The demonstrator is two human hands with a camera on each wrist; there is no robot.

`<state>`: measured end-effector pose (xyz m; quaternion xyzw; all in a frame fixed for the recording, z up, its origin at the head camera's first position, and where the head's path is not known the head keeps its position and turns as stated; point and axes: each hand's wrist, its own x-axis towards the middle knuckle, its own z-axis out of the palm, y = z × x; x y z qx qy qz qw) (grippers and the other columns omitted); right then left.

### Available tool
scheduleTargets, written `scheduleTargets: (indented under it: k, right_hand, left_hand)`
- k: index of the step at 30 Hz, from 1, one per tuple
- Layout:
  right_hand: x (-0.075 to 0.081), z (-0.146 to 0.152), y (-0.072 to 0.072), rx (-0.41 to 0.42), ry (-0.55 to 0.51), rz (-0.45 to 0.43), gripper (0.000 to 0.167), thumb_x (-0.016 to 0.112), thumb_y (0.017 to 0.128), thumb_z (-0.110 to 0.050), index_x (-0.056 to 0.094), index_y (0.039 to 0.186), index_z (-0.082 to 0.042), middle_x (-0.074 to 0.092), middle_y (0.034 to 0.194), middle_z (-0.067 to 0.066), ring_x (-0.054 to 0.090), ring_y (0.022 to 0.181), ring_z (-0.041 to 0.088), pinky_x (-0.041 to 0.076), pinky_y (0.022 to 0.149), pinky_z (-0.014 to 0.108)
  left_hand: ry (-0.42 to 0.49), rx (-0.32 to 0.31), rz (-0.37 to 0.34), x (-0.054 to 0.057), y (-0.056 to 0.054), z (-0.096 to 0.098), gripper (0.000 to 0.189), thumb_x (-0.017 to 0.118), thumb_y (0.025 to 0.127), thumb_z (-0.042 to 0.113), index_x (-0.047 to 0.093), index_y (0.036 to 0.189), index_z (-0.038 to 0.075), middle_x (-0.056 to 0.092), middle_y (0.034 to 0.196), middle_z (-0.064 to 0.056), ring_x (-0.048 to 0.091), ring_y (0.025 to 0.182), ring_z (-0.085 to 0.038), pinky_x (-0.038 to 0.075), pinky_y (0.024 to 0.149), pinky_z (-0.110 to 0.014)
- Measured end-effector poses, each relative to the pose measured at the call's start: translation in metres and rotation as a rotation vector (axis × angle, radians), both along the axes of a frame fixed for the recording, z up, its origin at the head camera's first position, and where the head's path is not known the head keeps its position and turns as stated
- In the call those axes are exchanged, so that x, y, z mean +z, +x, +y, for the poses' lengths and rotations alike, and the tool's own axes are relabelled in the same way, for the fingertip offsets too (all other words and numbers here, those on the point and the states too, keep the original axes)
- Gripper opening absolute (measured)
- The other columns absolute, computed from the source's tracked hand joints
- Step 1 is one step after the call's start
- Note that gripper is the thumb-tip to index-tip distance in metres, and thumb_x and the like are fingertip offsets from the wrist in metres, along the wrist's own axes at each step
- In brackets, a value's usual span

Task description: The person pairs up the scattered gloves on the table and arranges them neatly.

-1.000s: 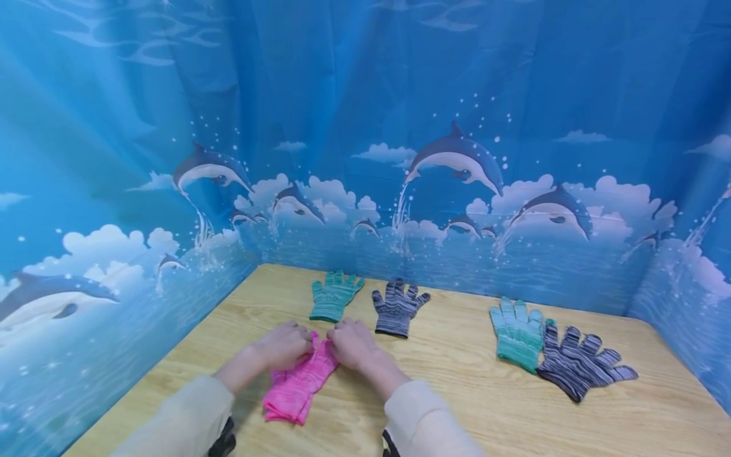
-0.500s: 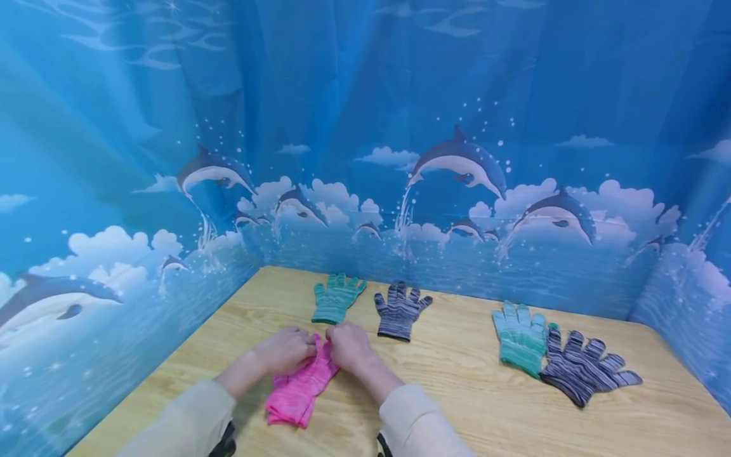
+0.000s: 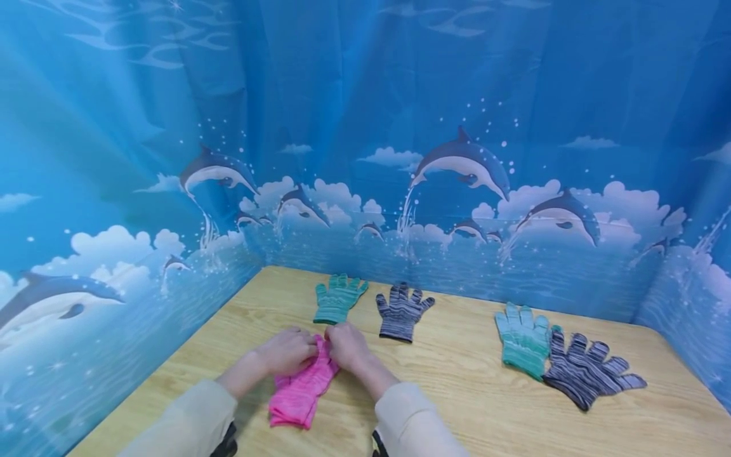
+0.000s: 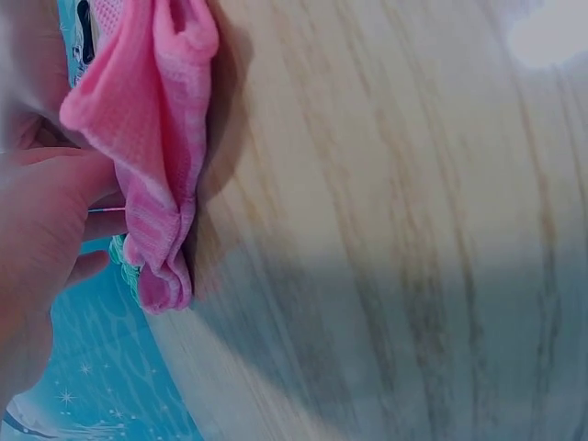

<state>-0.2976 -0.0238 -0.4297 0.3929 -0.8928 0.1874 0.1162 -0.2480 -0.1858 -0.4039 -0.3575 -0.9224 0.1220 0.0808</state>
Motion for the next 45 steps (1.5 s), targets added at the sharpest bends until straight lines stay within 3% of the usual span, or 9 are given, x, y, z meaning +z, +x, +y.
scheduleTargets:
  k: [5, 10, 14, 22, 25, 31, 36, 45]
  right_hand:
    - [-0.004, -0.001, -0.001, -0.017, 0.029, 0.038, 0.003, 0.063, 0.079, -0.004, 0.063, 0.079, -0.007, 0.061, 0.073, 0.004, 0.058, 0.069, 0.018, 0.048, 0.061, 0.027]
    - [-0.004, 0.002, 0.0, 0.04, 0.088, 0.222, 0.011, 0.066, 0.081, -0.012, 0.062, 0.072, -0.009, 0.056, 0.068, 0.0, 0.054, 0.065, 0.016, 0.045, 0.058, 0.026]
    - [0.0, 0.006, 0.001, 0.16, 0.147, 0.355, 0.007, 0.069, 0.079, -0.018, 0.071, 0.074, -0.013, 0.058, 0.077, -0.002, 0.053, 0.073, 0.015, 0.043, 0.062, 0.026]
    - [0.001, 0.013, -0.002, 0.276, 0.22, 0.425, 0.01, 0.066, 0.083, -0.027, 0.073, 0.081, -0.019, 0.061, 0.098, -0.002, 0.051, 0.092, 0.016, 0.042, 0.071, 0.029]
    - [0.0, 0.014, -0.003, 0.305, 0.237, 0.439, 0.011, 0.066, 0.083, -0.028, 0.073, 0.088, -0.021, 0.062, 0.1, -0.004, 0.053, 0.094, 0.015, 0.043, 0.075, 0.03]
    - [0.001, 0.018, -0.004, 0.323, 0.287, 0.358, 0.016, 0.063, 0.087, -0.025, 0.071, 0.1, -0.021, 0.065, 0.099, -0.004, 0.055, 0.093, 0.014, 0.043, 0.078, 0.028]
    - [0.002, 0.023, -0.005, 0.333, 0.304, 0.312, 0.017, 0.061, 0.088, -0.024, 0.07, 0.101, -0.019, 0.064, 0.101, -0.004, 0.055, 0.096, 0.015, 0.043, 0.083, 0.03]
    - [0.003, 0.029, -0.004, 0.359, 0.302, 0.352, 0.015, 0.061, 0.087, -0.023, 0.069, 0.098, -0.019, 0.063, 0.099, -0.004, 0.054, 0.097, 0.014, 0.044, 0.082, 0.029]
  left_hand:
    - [-0.007, 0.008, -0.006, -0.001, 0.0, 0.001, 0.009, 0.06, 0.089, 0.021, 0.065, 0.083, 0.016, 0.064, 0.091, 0.0, 0.06, 0.089, -0.015, 0.047, 0.083, -0.037]
    - [-0.007, -0.005, 0.026, -0.002, 0.001, -0.001, 0.01, 0.061, 0.087, 0.02, 0.064, 0.079, 0.016, 0.063, 0.085, 0.001, 0.059, 0.083, -0.014, 0.047, 0.076, -0.033]
    - [0.02, -0.002, 0.028, -0.001, 0.003, -0.003, 0.009, 0.061, 0.087, 0.02, 0.065, 0.08, 0.016, 0.064, 0.087, 0.0, 0.06, 0.083, -0.015, 0.047, 0.076, -0.033]
    - [0.029, 0.009, 0.006, 0.001, 0.004, -0.004, 0.009, 0.061, 0.088, 0.02, 0.067, 0.085, 0.014, 0.064, 0.089, 0.0, 0.06, 0.083, -0.015, 0.047, 0.077, -0.033]
    - [0.029, 0.003, 0.003, 0.0, 0.003, -0.004, 0.009, 0.06, 0.088, 0.02, 0.066, 0.084, 0.014, 0.064, 0.088, 0.0, 0.06, 0.084, -0.015, 0.047, 0.078, -0.034]
    - [-0.005, -0.001, 0.022, -0.001, 0.002, -0.002, 0.01, 0.058, 0.09, 0.021, 0.066, 0.089, 0.015, 0.065, 0.091, -0.001, 0.061, 0.089, -0.016, 0.048, 0.079, -0.034]
    - [-0.061, -0.002, 0.056, -0.002, 0.003, 0.0, 0.013, 0.057, 0.091, 0.023, 0.066, 0.096, 0.015, 0.065, 0.094, -0.001, 0.06, 0.091, -0.016, 0.048, 0.081, -0.034]
    - [-0.039, 0.048, 0.011, -0.004, 0.004, 0.001, 0.012, 0.057, 0.091, 0.024, 0.064, 0.096, 0.015, 0.063, 0.097, -0.002, 0.06, 0.091, -0.018, 0.047, 0.084, -0.036]
